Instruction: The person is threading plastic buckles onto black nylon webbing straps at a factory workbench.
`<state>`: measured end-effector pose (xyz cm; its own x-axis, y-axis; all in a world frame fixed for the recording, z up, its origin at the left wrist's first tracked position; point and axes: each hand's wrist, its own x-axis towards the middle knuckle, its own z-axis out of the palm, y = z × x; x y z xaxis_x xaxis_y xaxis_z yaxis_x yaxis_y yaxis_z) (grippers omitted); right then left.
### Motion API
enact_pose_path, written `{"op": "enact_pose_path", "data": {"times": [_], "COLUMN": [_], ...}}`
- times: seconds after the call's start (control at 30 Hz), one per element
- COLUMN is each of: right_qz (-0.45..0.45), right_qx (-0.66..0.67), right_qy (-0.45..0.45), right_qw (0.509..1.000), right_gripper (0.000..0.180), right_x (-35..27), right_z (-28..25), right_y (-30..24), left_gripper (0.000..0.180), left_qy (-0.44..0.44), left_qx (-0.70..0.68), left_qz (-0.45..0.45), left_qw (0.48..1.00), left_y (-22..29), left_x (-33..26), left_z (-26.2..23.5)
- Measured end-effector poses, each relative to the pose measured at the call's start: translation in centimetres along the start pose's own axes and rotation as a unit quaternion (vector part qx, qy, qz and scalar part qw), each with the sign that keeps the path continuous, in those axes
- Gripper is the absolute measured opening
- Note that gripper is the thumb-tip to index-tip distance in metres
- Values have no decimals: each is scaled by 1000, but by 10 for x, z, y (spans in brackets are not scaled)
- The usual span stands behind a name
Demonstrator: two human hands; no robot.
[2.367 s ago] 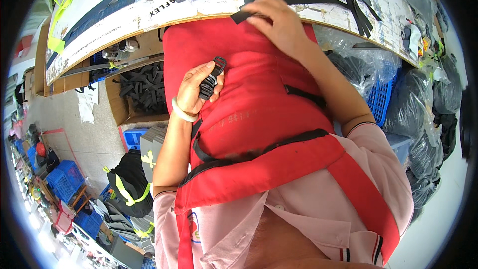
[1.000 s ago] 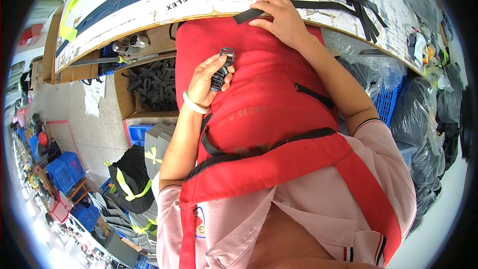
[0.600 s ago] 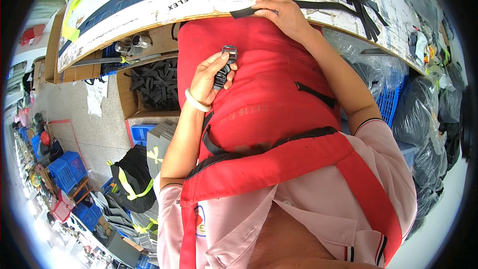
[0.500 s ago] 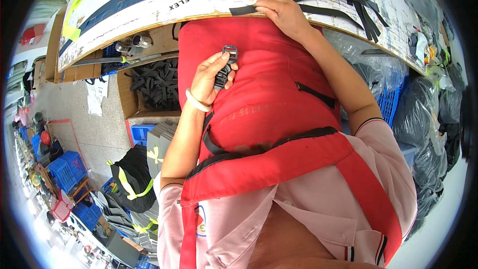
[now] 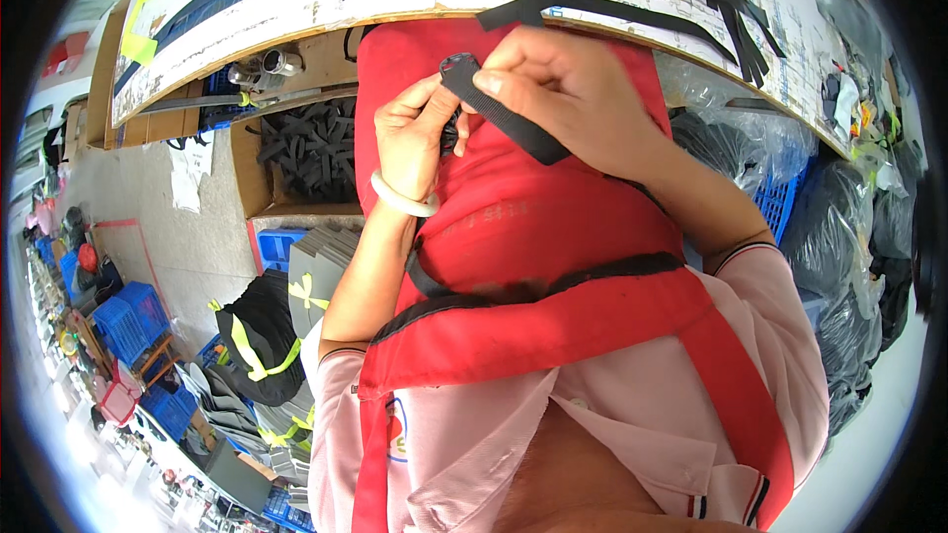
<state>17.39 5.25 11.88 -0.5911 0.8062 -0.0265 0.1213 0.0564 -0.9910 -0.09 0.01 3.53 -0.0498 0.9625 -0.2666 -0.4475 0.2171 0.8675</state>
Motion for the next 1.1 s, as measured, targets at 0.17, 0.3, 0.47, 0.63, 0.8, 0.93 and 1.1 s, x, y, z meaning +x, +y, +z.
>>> {"op": "enact_pose_path", "data": {"times": [0.17,0.3,0.47,0.63,0.8,0.93,1.1], "right_qz": [121,187,205,186,172,142,-124], "right_qx": [139,228,255,323,324,224,-10], "right_qy": [28,21,33,38,-11,-30,84], "right_qw": [982,955,944,927,930,964,989], "right_gripper": [18,18,19,23,31,26,16], "right_x": [9,10,7,14,15,15,15], "right_z": [9,13,16,23,11,8,23], "right_y": [49,52,49,67,88,82,91], "left_gripper": [15,16,16,14,12,20,18], "left_qy": [27,71,65,49,-30,10,12], "left_qx": [96,143,197,376,430,-73,-130], "left_qz": [59,101,177,282,335,-66,-101], "left_qw": [993,982,962,881,838,995,986], "left_y": [2,-3,-13,-13,-13,-4,-14], "left_x": [-3,-6,1,3,9,2,11], "left_z": [8,8,5,-3,-16,-12,-14]}}
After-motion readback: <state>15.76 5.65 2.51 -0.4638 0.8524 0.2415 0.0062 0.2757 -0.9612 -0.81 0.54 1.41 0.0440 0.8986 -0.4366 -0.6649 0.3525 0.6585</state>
